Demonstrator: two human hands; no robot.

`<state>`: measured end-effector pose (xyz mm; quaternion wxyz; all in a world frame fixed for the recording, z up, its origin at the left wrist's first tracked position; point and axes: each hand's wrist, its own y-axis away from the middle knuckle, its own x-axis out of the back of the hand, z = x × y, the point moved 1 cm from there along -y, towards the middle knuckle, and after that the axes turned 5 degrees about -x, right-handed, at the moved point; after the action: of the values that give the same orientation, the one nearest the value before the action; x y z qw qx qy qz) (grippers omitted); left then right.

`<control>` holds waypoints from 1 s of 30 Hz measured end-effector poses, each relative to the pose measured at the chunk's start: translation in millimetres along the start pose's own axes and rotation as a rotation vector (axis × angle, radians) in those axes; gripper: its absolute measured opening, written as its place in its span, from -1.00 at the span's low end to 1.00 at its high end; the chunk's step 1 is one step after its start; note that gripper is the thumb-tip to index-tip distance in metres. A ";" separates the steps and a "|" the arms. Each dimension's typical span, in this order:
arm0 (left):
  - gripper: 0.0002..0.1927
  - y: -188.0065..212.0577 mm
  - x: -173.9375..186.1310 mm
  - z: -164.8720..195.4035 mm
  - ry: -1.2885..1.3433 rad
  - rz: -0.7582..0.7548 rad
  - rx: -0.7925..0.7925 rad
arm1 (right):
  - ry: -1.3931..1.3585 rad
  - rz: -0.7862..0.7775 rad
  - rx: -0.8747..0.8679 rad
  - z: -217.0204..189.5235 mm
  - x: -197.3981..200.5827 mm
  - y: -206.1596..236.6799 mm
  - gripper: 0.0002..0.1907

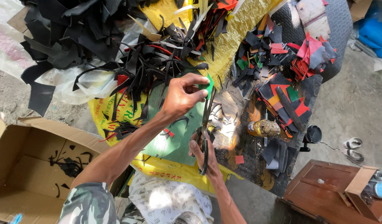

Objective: The person sits at an outdoor work table cutting black rubber strips into smaller pieces with scissors, sorting the cut pieces into piles, and later opens a jar of glue and applies glue to small black rubber pieces by hand. Cut scraps accumulate on the table and in a cardboard box.

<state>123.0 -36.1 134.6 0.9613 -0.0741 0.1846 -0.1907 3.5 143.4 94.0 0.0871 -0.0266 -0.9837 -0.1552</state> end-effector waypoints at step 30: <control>-0.67 12.3 -16.4 -11.0 0.042 0.016 0.063 | 0.074 0.153 -0.085 -11.8 0.6 -6.2 -0.72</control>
<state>108.9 -19.2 127.2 0.9605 -0.0384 0.1996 -0.1900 4.4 133.9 103.3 0.1339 -0.0996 -0.9674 -0.1905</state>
